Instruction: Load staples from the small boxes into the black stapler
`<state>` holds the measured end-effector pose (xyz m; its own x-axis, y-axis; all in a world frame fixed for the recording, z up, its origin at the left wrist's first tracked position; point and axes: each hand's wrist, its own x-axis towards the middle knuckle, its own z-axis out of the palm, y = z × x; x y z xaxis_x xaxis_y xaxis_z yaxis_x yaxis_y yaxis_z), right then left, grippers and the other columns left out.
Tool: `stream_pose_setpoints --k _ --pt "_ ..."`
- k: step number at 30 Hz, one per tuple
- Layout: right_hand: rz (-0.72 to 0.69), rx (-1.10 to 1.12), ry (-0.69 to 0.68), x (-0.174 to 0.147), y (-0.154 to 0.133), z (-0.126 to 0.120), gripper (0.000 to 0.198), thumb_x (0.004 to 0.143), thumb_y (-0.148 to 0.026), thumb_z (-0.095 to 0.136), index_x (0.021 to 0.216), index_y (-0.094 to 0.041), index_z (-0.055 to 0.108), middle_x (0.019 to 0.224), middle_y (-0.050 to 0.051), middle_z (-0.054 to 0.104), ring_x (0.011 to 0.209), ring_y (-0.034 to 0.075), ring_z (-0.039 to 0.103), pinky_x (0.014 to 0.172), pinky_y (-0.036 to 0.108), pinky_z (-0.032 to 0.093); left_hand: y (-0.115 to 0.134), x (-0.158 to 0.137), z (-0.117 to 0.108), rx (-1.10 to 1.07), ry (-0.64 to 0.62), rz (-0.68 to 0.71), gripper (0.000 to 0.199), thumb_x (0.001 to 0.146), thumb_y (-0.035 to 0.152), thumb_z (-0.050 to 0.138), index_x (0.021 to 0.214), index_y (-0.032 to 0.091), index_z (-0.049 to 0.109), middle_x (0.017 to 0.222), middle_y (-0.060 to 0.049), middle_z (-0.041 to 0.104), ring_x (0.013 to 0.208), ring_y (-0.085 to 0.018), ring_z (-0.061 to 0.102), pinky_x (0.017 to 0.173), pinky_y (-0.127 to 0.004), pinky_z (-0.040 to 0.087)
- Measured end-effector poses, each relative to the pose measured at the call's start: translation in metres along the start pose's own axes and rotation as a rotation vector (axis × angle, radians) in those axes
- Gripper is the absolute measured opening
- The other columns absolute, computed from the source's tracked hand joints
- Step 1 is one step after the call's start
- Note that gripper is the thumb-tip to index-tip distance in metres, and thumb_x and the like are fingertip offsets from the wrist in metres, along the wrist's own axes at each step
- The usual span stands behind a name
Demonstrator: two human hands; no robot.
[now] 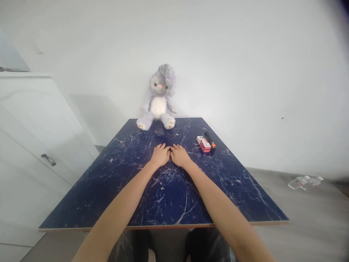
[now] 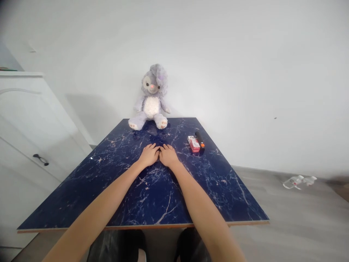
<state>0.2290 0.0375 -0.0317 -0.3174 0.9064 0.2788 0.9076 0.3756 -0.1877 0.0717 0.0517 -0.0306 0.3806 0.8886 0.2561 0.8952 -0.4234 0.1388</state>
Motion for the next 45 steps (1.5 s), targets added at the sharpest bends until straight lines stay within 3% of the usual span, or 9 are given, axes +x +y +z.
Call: stream_pose_setpoints --k 40,43,45 --pt "0.028 0.018 -0.024 -0.004 -0.007 -0.006 0.048 0.1 -0.027 0.034 0.14 -0.013 0.055 0.149 0.015 0.05 0.138 0.029 0.042 0.116 0.044 0.027 0.005 -0.003 -0.001 -0.023 -0.005 -0.01 0.049 0.101 0.034 0.033 0.142 0.019 0.055 0.152 -0.014 0.047 0.141 -0.034 0.04 0.114 -0.052 0.03" --pt "0.029 0.012 0.045 -0.003 -0.006 -0.012 0.045 0.098 -0.028 0.039 0.136 -0.016 0.059 0.146 0.013 0.053 0.141 0.033 0.036 0.117 0.049 0.024 0.002 0.001 -0.005 -0.039 0.056 -0.004 0.044 0.099 0.033 0.039 0.136 0.02 0.06 0.149 -0.012 0.052 0.138 -0.033 0.042 0.113 -0.05 0.033" --pt "0.072 -0.004 0.21 -0.003 0.007 -0.024 0.042 0.096 -0.028 0.042 0.133 -0.017 0.061 0.144 0.012 0.054 0.143 0.035 0.03 0.119 0.054 0.017 -0.012 0.002 -0.013 -0.05 0.139 0.005 0.041 0.097 0.029 0.042 0.131 0.021 0.064 0.146 -0.01 0.054 0.137 -0.03 0.044 0.113 -0.047 0.033"
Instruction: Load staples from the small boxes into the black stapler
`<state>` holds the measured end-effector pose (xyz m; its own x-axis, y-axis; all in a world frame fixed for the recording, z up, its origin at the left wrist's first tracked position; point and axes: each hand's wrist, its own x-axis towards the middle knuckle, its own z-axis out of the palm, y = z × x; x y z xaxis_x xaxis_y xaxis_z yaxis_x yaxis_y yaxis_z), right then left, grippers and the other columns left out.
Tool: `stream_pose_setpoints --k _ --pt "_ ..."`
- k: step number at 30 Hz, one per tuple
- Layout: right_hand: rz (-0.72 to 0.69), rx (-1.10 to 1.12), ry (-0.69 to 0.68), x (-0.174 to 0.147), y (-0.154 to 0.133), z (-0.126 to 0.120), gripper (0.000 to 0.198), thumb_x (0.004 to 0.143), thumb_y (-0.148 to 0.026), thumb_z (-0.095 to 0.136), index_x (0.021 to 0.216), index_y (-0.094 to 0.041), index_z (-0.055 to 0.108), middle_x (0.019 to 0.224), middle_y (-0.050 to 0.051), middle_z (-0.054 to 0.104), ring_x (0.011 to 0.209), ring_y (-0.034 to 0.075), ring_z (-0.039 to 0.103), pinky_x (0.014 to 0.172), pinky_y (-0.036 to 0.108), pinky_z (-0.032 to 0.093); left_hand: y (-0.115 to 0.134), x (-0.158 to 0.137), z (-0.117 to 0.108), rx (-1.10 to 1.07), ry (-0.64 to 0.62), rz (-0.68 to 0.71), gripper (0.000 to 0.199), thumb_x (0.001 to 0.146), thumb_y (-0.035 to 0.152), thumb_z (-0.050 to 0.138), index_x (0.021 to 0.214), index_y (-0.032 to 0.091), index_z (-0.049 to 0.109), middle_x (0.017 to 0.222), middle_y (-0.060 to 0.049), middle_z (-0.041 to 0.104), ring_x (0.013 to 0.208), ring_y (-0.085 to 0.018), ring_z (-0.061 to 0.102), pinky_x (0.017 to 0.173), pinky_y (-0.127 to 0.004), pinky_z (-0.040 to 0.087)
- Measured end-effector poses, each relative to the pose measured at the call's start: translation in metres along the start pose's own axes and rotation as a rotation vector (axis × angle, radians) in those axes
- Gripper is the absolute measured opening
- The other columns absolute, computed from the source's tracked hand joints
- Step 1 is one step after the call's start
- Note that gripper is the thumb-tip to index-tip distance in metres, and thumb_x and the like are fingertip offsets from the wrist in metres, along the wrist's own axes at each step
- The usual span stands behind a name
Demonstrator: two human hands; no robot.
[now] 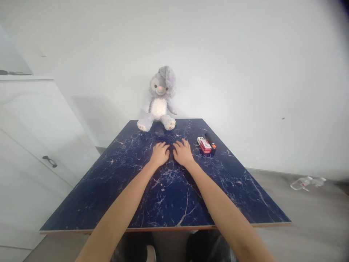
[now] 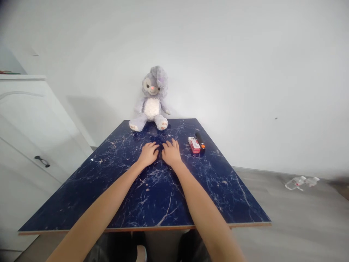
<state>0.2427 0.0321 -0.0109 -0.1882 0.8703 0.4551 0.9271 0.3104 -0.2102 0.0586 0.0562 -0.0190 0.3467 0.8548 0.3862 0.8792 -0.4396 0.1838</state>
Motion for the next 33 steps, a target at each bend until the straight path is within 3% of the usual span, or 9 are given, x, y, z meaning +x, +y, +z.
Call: stream_pose_setpoints --k 2,5,7,11,16,22,27,30,33 --pt "0.15 -0.01 0.231 0.003 0.025 -0.017 0.043 0.097 -0.027 0.039 0.133 -0.015 0.059 0.144 0.014 0.053 0.144 0.034 0.027 0.119 0.057 0.014 -0.027 -0.002 -0.014 -0.02 0.15 0.022 0.037 0.096 0.023 0.04 0.121 0.022 0.068 0.137 -0.006 0.062 0.129 -0.025 0.051 0.114 -0.042 0.033" --pt "0.605 0.043 0.442 0.001 0.079 -0.042 0.053 0.098 -0.031 0.033 0.146 -0.009 0.044 0.145 0.025 0.048 0.14 0.037 0.035 0.112 0.061 0.026 -0.081 -0.018 -0.038 0.026 0.365 -0.206 0.035 0.093 0.02 0.041 0.114 0.017 0.069 0.119 -0.012 0.069 0.115 -0.029 0.059 0.106 -0.045 0.041" --pt "0.833 0.181 0.205 -0.003 0.111 -0.052 0.058 0.098 -0.037 0.032 0.145 -0.005 0.043 0.136 0.028 0.054 0.129 0.037 0.049 0.104 0.054 0.039 -0.112 -0.036 -0.052 0.058 0.363 -0.177 0.035 0.091 0.019 0.041 0.113 0.018 0.069 0.118 -0.011 0.069 0.115 -0.03 0.059 0.106 -0.046 0.041" --pt "0.829 0.27 0.041 -0.008 0.13 -0.049 0.051 0.091 -0.041 0.047 0.131 -0.011 0.059 0.114 0.021 0.069 0.108 0.035 0.065 0.091 0.044 0.049 -0.142 -0.065 -0.066 0.051 0.329 -0.089 0.031 0.092 0.023 0.042 0.108 0.023 0.069 0.114 -0.007 0.071 0.113 -0.028 0.06 0.106 -0.042 0.042" --pt "0.688 0.317 -0.014 0.009 0.068 -0.022 0.05 0.091 -0.042 0.047 0.131 -0.014 0.059 0.113 0.018 0.071 0.107 0.033 0.067 0.089 0.04 0.05 -0.133 -0.065 -0.066 -0.057 0.347 -0.156 0.032 0.091 0.025 0.043 0.111 0.022 0.068 0.112 -0.006 0.072 0.109 -0.025 0.063 0.103 -0.038 0.046" --pt "0.446 0.423 -0.116 0.05 -0.07 0.036 0.041 0.091 -0.043 0.05 0.124 -0.022 0.063 0.107 0.01 0.074 0.101 0.029 0.07 0.084 0.034 0.051 -0.122 -0.064 -0.063 -0.205 0.122 -0.17 0.031 0.093 0.03 0.046 0.109 0.024 0.072 0.109 -0.005 0.075 0.101 -0.023 0.067 0.097 -0.036 0.049" --pt "0.332 0.43 -0.046 0.067 -0.18 0.077 0.052 0.095 -0.043 0.045 0.135 -0.01 0.051 0.127 0.022 0.064 0.114 0.033 0.064 0.096 0.04 0.048 -0.138 -0.071 -0.067 -0.404 0.15 -0.456 0.038 0.099 0.038 0.038 0.11 0.023 0.071 0.1 -0.005 0.077 0.096 -0.023 0.07 0.092 -0.035 0.051" --pt "0.201 0.434 0.007 0.066 -0.201 0.087 0.056 0.097 -0.043 0.041 0.139 -0.007 0.045 0.136 0.024 0.056 0.123 0.034 0.057 0.101 0.041 0.045 -0.157 -0.072 -0.07 -0.415 0.183 -0.562 0.045 0.101 0.039 0.031 0.111 0.019 0.07 0.098 -0.008 0.076 0.093 -0.024 0.071 0.09 -0.037 0.052" --pt "0.077 0.455 -0.027 0.06 -0.197 0.087 0.053 0.096 -0.037 0.041 0.141 -0.01 0.043 0.136 0.02 0.056 0.121 0.031 0.059 0.102 0.04 0.046 -0.172 -0.07 -0.073 -0.479 0.14 -0.579 0.037 0.097 0.04 0.043 0.104 0.019 0.073 0.097 -0.008 0.077 0.091 -0.024 0.072 0.088 -0.036 0.054"
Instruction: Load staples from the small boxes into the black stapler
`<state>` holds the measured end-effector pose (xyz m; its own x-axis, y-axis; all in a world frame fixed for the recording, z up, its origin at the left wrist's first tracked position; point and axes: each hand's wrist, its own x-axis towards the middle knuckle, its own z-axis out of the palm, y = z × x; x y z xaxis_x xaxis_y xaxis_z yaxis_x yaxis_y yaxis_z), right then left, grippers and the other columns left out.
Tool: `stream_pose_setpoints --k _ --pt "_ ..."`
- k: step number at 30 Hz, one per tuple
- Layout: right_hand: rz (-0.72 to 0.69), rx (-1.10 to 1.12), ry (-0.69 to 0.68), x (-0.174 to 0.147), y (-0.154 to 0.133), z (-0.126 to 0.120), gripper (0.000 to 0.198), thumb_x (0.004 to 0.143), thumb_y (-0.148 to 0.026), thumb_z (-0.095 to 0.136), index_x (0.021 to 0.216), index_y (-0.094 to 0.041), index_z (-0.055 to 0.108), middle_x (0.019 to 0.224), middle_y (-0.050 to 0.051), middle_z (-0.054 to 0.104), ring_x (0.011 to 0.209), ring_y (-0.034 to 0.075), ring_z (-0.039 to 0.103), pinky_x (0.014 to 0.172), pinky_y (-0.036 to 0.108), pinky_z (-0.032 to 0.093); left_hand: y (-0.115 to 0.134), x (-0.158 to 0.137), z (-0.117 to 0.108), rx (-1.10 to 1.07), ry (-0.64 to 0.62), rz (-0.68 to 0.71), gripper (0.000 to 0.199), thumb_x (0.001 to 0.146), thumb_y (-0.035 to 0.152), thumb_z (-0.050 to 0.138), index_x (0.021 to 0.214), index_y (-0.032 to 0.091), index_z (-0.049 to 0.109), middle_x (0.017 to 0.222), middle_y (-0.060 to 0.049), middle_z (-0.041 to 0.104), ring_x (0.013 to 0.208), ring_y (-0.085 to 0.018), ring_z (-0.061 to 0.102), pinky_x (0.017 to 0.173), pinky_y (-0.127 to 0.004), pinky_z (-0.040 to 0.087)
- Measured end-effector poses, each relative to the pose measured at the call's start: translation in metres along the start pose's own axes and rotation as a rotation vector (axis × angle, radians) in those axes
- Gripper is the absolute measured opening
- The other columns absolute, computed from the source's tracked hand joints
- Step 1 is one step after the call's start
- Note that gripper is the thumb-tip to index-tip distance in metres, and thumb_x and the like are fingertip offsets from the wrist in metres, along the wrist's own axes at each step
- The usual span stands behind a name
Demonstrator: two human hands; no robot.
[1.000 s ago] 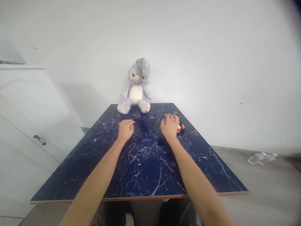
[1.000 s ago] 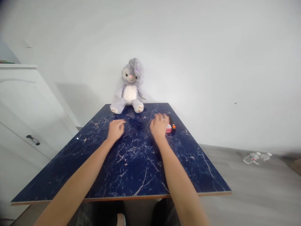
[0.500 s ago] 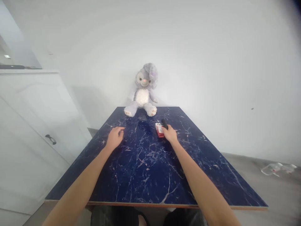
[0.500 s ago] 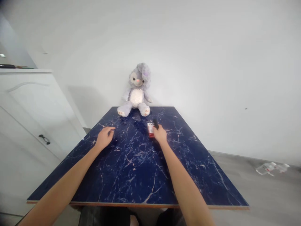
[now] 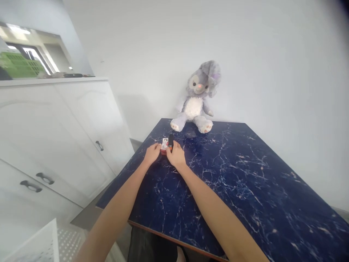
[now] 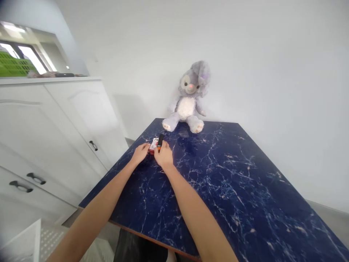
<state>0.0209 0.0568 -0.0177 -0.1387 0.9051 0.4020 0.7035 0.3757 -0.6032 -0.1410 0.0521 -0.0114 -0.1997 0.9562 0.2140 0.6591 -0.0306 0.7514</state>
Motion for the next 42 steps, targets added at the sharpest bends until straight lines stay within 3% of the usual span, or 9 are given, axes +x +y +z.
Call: stream_pose_setpoints --k 7,12,15,21,25,29,31,35,42 --pt "-0.069 0.07 -0.039 -0.006 0.004 -0.008 0.063 0.086 -0.028 0.049 0.147 -0.018 0.037 0.143 0.015 0.05 0.12 0.029 0.058 0.102 0.04 0.047 -0.007 0.008 -0.012 -0.142 -0.187 -0.009 0.039 0.09 0.041 0.058 0.117 0.016 0.071 0.096 -0.006 0.078 0.085 -0.022 0.074 0.078 -0.031 0.058" --pt "0.167 0.26 0.015 0.004 0.016 -0.003 0.053 0.083 -0.026 0.049 0.135 -0.017 0.049 0.133 0.013 0.06 0.104 0.023 0.065 0.099 0.034 0.049 -0.002 0.002 -0.01 0.042 0.072 0.093 0.037 0.084 0.038 0.068 0.118 0.024 0.072 0.118 -0.005 0.074 0.104 -0.024 0.069 0.097 -0.034 0.052" --pt "0.277 0.405 0.081 0.009 0.022 -0.001 0.046 0.082 -0.025 0.051 0.126 -0.018 0.054 0.127 0.01 0.065 0.088 0.018 0.068 0.094 0.032 0.05 -0.001 0.002 -0.008 -0.01 0.183 0.108 0.034 0.085 0.032 0.065 0.118 0.024 0.071 0.111 -0.004 0.075 0.1 -0.022 0.07 0.095 -0.033 0.052" --pt "0.16 0.441 0.073 0.007 0.02 0.001 0.044 0.077 -0.021 0.056 0.121 -0.018 0.058 0.122 0.01 0.066 0.075 0.016 0.068 0.092 0.035 0.052 -0.008 0.006 -0.003 -0.073 0.227 -0.016 0.028 0.089 0.031 0.058 0.113 0.023 0.07 0.097 -0.003 0.077 0.083 -0.019 0.072 0.083 -0.031 0.055" --pt "0.146 0.413 0.053 0.007 0.022 0.005 0.048 0.078 -0.022 0.055 0.126 -0.018 0.056 0.123 0.01 0.066 0.084 0.019 0.069 0.096 0.037 0.051 -0.005 0.003 -0.003 -0.042 0.219 -0.009 0.024 0.089 0.032 0.058 0.107 0.023 0.071 0.101 -0.004 0.076 0.092 -0.021 0.072 0.088 -0.033 0.053" --pt "-0.004 0.317 0.018 0.021 0.028 0.006 0.067 0.075 -0.018 0.057 0.141 -0.016 0.047 0.14 0.014 0.057 0.124 0.027 0.058 0.112 0.042 0.04 0.001 -0.002 -0.006 0.074 0.135 -0.008 0.022 0.086 0.033 0.063 0.101 0.021 0.072 0.105 -0.008 0.076 0.103 -0.027 0.069 0.096 -0.037 0.049" --pt "-0.051 0.306 -0.054 0.033 0.033 0.006 0.079 0.072 -0.017 0.061 0.148 -0.014 0.04 0.147 0.015 0.052 0.134 0.03 0.05 0.116 0.044 0.035 0.002 -0.002 -0.007 0.075 0.098 -0.027 0.02 0.087 0.031 0.061 0.1 0.021 0.072 0.104 -0.007 0.076 0.101 -0.026 0.069 0.094 -0.036 0.049" --pt "0.0 0.435 -0.177 0.052 0.049 0.011 0.089 0.07 -0.017 0.062 0.153 -0.017 0.032 0.142 0.014 0.056 0.126 0.028 0.058 0.11 0.043 0.043 0.001 -0.001 -0.01 0.066 0.042 -0.009 0.018 0.083 0.029 0.065 0.098 0.021 0.073 0.101 -0.004 0.077 0.096 -0.024 0.071 0.089 -0.032 0.052" --pt "0.145 0.591 0.003 0.053 0.059 0.014 0.061 0.071 -0.019 0.055 0.132 -0.02 0.055 0.116 0.007 0.07 0.103 0.021 0.067 0.096 0.036 0.052 0.003 -0.003 -0.004 0.041 0.081 0.063 0.02 0.085 0.024 0.062 0.101 0.022 0.074 0.104 -0.004 0.076 0.098 -0.022 0.071 0.09 -0.032 0.052"
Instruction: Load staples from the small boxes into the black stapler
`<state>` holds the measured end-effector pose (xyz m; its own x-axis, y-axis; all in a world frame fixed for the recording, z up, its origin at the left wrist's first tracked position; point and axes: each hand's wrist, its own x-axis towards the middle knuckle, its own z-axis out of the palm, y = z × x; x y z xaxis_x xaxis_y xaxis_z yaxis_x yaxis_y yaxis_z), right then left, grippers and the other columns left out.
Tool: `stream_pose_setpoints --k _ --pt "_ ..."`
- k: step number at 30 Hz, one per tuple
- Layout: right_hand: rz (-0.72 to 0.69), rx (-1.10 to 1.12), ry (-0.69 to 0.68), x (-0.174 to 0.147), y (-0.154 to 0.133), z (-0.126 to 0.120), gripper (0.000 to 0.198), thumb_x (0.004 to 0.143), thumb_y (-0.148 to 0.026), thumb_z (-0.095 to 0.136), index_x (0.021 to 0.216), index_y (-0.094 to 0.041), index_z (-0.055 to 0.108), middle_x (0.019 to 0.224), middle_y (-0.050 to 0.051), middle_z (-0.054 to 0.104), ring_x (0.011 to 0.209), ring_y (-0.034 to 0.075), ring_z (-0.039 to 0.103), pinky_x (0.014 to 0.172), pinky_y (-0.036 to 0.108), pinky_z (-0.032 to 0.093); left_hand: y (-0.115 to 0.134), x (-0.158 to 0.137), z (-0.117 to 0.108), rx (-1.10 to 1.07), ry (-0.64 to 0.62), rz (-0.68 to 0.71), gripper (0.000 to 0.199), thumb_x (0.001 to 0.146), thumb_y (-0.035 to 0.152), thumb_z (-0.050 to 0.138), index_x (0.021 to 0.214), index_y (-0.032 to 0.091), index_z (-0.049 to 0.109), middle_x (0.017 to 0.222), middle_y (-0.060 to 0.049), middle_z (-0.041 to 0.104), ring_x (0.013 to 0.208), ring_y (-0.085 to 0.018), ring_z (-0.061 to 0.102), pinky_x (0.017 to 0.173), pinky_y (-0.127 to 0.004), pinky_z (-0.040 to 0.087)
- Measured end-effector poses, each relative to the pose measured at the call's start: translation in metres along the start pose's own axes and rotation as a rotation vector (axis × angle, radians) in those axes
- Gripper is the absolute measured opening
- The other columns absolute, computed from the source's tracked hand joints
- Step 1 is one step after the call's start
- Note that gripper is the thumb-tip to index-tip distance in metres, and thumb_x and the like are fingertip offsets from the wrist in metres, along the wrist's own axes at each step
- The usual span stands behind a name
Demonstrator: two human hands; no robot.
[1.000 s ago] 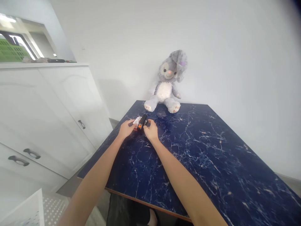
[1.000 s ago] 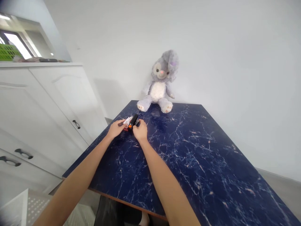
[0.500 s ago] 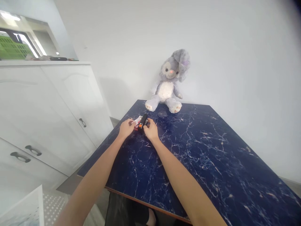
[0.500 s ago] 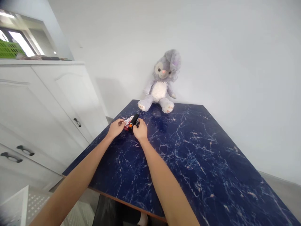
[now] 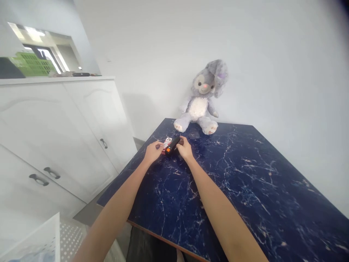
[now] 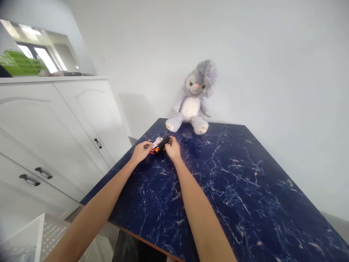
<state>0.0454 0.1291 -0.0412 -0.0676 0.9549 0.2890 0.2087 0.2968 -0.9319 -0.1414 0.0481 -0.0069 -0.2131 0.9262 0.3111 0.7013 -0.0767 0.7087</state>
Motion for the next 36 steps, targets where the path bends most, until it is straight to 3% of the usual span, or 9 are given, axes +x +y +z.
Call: stream_pose_setpoints --k 10,15,18,24,26,29,31,34,36 --pt "0.006 -0.143 0.073 -0.011 -0.009 -0.007 0.033 0.073 -0.02 0.049 0.102 -0.019 0.065 0.096 0.004 0.072 0.089 0.02 0.066 0.09 0.033 0.051 0.001 -0.001 0.005 0.216 0.024 0.136 0.033 0.088 0.036 0.061 0.114 0.018 0.073 0.123 -0.012 0.07 0.113 -0.027 0.066 0.102 -0.038 0.047" --pt "-0.022 -0.204 0.05 -0.019 -0.013 -0.011 0.031 0.072 -0.016 0.054 0.101 -0.019 0.066 0.104 0.006 0.071 0.1 0.022 0.065 0.097 0.036 0.047 0.0 -0.001 0.005 0.246 0.009 0.158 0.032 0.09 0.04 0.059 0.109 0.018 0.074 0.125 -0.011 0.07 0.12 -0.028 0.062 0.107 -0.038 0.043" --pt "-0.04 -0.225 -0.021 -0.025 -0.013 -0.022 0.033 0.074 -0.017 0.059 0.107 -0.02 0.064 0.106 0.006 0.072 0.102 0.022 0.066 0.098 0.036 0.047 0.002 -0.003 0.003 0.223 0.041 0.139 0.038 0.09 0.039 0.058 0.119 0.017 0.071 0.128 -0.013 0.068 0.121 -0.029 0.061 0.109 -0.04 0.042" --pt "-0.132 -0.195 -0.169 -0.035 -0.005 -0.056 0.033 0.073 -0.033 0.071 0.104 -0.022 0.066 0.089 0.0 0.071 0.083 0.019 0.066 0.087 0.036 0.052 -0.01 0.004 0.002 0.062 -0.149 0.064 0.054 0.088 0.042 0.06 0.139 0.022 0.058 0.145 -0.011 0.056 0.138 -0.03 0.047 0.115 -0.044 0.032" --pt "-0.139 -0.186 -0.15 -0.036 -0.003 -0.06 0.028 0.074 -0.031 0.068 0.099 -0.022 0.067 0.087 0.0 0.071 0.082 0.019 0.066 0.087 0.036 0.052 -0.017 0.007 0.003 0.032 -0.181 0.073 0.058 0.086 0.046 0.064 0.14 0.025 0.058 0.144 -0.009 0.057 0.137 -0.029 0.048 0.116 -0.043 0.032" --pt "-0.123 -0.082 -0.1 -0.035 0.001 -0.061 0.039 0.07 -0.021 0.061 0.109 -0.022 0.066 0.101 0.003 0.072 0.094 0.02 0.067 0.093 0.035 0.051 -0.023 0.01 0.005 -0.002 -0.167 0.057 0.065 0.082 0.051 0.068 0.141 0.025 0.057 0.146 -0.009 0.056 0.138 -0.03 0.048 0.116 -0.04 0.031" --pt "-0.069 0.012 0.035 -0.033 0.003 -0.064 0.044 0.07 -0.019 0.054 0.113 -0.02 0.065 0.109 0.005 0.072 0.102 0.021 0.066 0.097 0.035 0.049 -0.024 0.011 0.004 -0.034 -0.168 0.013 0.073 0.08 0.054 0.07 0.144 0.023 0.053 0.151 -0.011 0.05 0.141 -0.031 0.045 0.117 -0.04 0.03" --pt "0.054 0.045 0.267 -0.032 0.003 -0.07 0.037 0.076 -0.022 0.043 0.103 -0.02 0.068 0.106 0.007 0.073 0.103 0.023 0.065 0.099 0.037 0.048 -0.023 0.013 0.002 -0.084 -0.17 -0.072 0.086 0.074 0.056 0.076 0.147 0.02 0.049 0.154 -0.015 0.045 0.141 -0.033 0.044 0.116 -0.041 0.031" --pt "0.075 0.008 0.288 -0.033 0.002 -0.073 0.034 0.079 -0.023 0.04 0.096 -0.021 0.07 0.104 0.006 0.073 0.102 0.024 0.065 0.099 0.038 0.046 -0.022 0.014 0.001 -0.108 -0.157 -0.11 0.089 0.07 0.056 0.08 0.144 0.017 0.051 0.153 -0.017 0.046 0.14 -0.034 0.045 0.115 -0.042 0.033"
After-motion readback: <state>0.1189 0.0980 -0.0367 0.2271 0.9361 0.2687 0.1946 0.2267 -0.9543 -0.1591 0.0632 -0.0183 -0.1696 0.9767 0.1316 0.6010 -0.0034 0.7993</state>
